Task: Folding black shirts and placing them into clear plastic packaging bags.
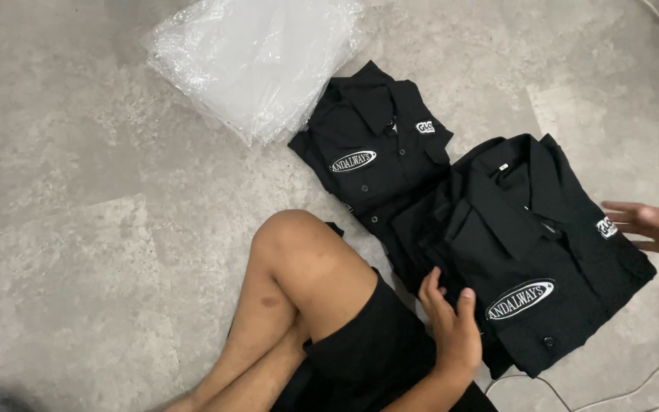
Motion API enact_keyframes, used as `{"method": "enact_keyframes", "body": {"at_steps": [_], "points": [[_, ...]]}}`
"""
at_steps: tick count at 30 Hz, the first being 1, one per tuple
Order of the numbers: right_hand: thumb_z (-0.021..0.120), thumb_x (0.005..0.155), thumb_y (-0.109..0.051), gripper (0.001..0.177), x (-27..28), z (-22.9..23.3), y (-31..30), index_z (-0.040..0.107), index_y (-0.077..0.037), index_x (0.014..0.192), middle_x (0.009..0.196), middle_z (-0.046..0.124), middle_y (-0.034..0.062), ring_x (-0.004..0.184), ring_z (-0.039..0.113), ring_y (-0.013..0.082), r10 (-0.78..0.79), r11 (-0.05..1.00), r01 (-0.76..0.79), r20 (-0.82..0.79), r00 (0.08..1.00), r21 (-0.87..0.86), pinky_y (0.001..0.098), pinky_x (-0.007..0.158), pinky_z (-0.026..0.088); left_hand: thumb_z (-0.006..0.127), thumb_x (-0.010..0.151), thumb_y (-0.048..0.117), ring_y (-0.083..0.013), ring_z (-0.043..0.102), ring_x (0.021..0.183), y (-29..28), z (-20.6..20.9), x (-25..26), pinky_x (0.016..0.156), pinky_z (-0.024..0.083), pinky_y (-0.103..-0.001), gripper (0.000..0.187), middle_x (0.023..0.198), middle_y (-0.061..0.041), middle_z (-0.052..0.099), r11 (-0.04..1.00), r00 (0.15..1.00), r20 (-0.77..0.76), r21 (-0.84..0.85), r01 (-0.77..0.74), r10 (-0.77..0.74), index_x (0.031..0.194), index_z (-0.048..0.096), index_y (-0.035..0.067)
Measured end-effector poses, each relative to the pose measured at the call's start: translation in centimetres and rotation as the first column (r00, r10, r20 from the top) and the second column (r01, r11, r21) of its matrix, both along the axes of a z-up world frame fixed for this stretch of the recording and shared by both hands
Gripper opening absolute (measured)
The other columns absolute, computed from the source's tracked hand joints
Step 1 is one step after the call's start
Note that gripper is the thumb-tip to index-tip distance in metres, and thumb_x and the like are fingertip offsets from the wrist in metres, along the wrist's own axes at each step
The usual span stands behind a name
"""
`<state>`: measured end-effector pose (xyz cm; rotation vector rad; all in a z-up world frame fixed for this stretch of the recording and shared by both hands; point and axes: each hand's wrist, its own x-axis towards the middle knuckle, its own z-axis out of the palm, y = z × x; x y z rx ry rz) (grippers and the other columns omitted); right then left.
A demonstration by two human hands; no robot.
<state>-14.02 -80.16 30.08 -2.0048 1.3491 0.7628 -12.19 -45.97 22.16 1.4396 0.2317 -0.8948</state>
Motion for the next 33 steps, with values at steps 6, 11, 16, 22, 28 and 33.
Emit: {"method": "enact_keyframes", "body": {"at_steps": [6,11,16,22,28,33], "points": [[0.076,0.064,-0.027,0.075,2.6,-2.7,8.1,0.050,0.001,0.128,0.108,0.064,0.0272,0.087,0.069,0.0395,0.206,0.961,-0.196,0.033,0.978,-0.197,0.0408,0.079,0.056,0.058,0.078,0.030,-0.0178,0.043,0.103,-1.0,-0.9,-0.5,0.090,0.041,-0.031,0.072,0.127,-0.009,0.033,0.998,0.996,-0.066,-0.001,-0.066,0.066,0.136,0.019,0.011],[0.082,0.060,-0.013,0.072,1.2,-2.8,7.7,0.051,0.005,0.123,0.098,0.061,0.0286,0.072,0.067,0.0400,0.228,0.941,-0.164,0.199,0.953,-0.295,0.0443,0.061,0.059,0.060,0.076,0.023,-0.0141,0.047,0.097,-0.5,0.2,-0.6,0.081,0.046,-0.026,0.058,0.113,-0.008,0.044,0.997,0.990,-0.134,-0.066,-0.043,0.034,0.125,0.033,0.008],[0.080,0.065,-0.007,0.049,0.4,-2.6,7.1,0.059,0.009,0.107,0.076,0.062,0.0236,0.056,0.060,0.0308,0.227,0.949,-0.135,0.321,0.920,-0.284,0.0359,0.049,0.052,0.063,0.077,0.026,-0.0136,0.054,0.095,-0.9,0.0,-0.7,0.081,0.048,-0.024,0.058,0.112,-0.009,0.049,0.996,0.969,-0.236,-0.041,-0.077,0.065,0.124,0.036,0.006],[0.084,0.057,-0.020,0.064,-0.4,-2.3,7.9,0.061,0.004,0.111,0.089,0.065,0.0166,0.067,0.064,0.0253,0.485,0.789,-0.281,0.273,0.830,-0.546,0.0320,0.063,0.053,0.057,0.083,0.022,-0.0239,0.035,0.120,0.3,2.9,-2.4,0.101,0.032,-0.037,0.069,0.132,-0.011,0.024,0.996,0.996,-0.013,-0.041,0.083,-0.084,0.135,0.015,0.006],[0.056,0.088,-0.016,0.047,2.3,1.2,10.0,0.045,0.005,0.128,0.106,0.058,0.0326,0.083,0.064,0.0457,0.030,0.991,-0.002,0.212,0.977,-0.131,0.0484,0.068,0.055,0.057,0.080,0.018,-0.0281,0.034,0.121,0.4,2.8,-3.1,0.103,0.029,-0.040,0.073,0.132,-0.013,0.023,0.992,0.989,0.100,-0.062,0.111,-0.105,0.137,0.013,0.005],[0.049,0.090,-0.010,0.047,3.0,2.1,9.9,0.038,0.007,0.132,0.122,0.051,0.0365,0.102,0.058,0.0530,-0.182,0.979,0.172,0.077,0.980,0.113,0.0560,0.086,0.050,0.057,0.078,0.014,-0.0102,0.058,0.086,0.3,3.0,-1.8,0.079,0.050,-0.023,0.051,0.105,-0.006,0.057,0.986,0.968,-0.248,-0.141,-0.085,0.048,0.126,0.039,0.010]]}}
